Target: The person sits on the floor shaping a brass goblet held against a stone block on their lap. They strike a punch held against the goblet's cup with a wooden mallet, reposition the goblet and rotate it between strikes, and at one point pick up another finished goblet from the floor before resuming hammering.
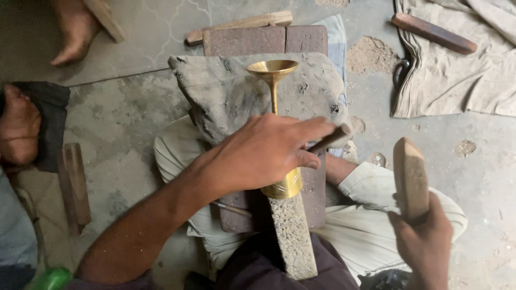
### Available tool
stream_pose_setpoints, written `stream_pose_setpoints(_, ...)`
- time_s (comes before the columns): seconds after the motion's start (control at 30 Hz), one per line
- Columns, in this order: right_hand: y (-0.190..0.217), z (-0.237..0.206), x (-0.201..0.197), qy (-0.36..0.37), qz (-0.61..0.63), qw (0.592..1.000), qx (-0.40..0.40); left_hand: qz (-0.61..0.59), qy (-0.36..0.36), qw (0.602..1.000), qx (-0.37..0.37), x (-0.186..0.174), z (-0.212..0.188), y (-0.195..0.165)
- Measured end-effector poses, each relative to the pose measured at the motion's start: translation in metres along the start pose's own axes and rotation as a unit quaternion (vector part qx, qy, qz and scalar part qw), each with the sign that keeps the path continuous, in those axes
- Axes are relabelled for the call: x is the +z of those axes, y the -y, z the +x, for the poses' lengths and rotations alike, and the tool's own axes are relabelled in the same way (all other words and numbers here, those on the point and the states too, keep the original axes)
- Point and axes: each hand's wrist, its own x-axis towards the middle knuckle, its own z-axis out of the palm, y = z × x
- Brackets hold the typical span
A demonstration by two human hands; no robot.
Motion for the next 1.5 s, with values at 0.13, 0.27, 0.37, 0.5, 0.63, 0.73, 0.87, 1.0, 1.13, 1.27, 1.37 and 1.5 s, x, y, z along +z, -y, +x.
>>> stream_pose_setpoints(0.13, 0.012, 0.006, -0.006, -0.038, 0.072, 0.997, -0.004, 0.024, 0.039, 0.999, 0.022, -0.002, 0.008, 0.002)
stream_pose_setpoints(0.27, 0.042, 0.005, -0.015, -0.056, 0.061, 0.994, -0.065, 0.036, 0.076, 0.996, 0.040, 0.010, 0.012, 0.005)
stream_pose_setpoints(0.37, 0.069, 0.007, -0.018, -0.089, -0.187, 0.961, -0.183, 0.016, -0.003, 0.988, 0.151, 0.016, 0.004, 0.009)
stream_pose_setpoints(0.5, 0.091, 0.014, -0.028, -0.056, -0.189, 0.945, -0.261, 0.022, 0.004, 0.995, 0.094, 0.014, 0.000, 0.016)
stream_pose_setpoints(0.63, 0.096, 0.017, -0.029, -0.055, -0.179, 0.949, -0.254, 0.016, -0.016, 0.997, 0.077, 0.012, -0.007, 0.016)
stream_pose_setpoints(0.73, 0.101, 0.017, -0.027, -0.008, -0.048, 0.957, -0.285, -0.001, -0.040, 0.996, 0.083, 0.008, -0.013, 0.018)
stream_pose_setpoints(0.87, 0.122, 0.013, -0.034, -0.045, -0.227, 0.936, -0.264, 0.016, -0.038, 0.995, 0.086, 0.014, -0.017, 0.016)
stream_pose_setpoints(1.0, 0.139, 0.004, -0.031, -0.035, -0.190, 0.953, -0.232, 0.019, -0.051, 0.993, 0.105, 0.018, -0.026, 0.023)
stream_pose_setpoints(1.13, 0.141, -0.003, -0.026, -0.053, -0.232, 0.940, -0.244, -0.011, -0.109, 0.980, 0.163, 0.021, -0.039, 0.034)
stream_pose_setpoints(1.27, 0.131, -0.011, -0.023, -0.073, -0.248, 0.936, -0.238, -0.009, -0.150, 0.972, 0.181, 0.028, -0.048, 0.043)
stream_pose_setpoints(1.37, 0.121, -0.015, -0.026, -0.081, -0.232, 0.924, -0.294, -0.001, -0.149, 0.973, 0.175, 0.032, -0.049, 0.048)
stream_pose_setpoints(1.5, 0.113, -0.020, -0.024, -0.078, -0.245, 0.916, -0.307, -0.017, -0.159, 0.968, 0.194, 0.035, -0.054, 0.054)
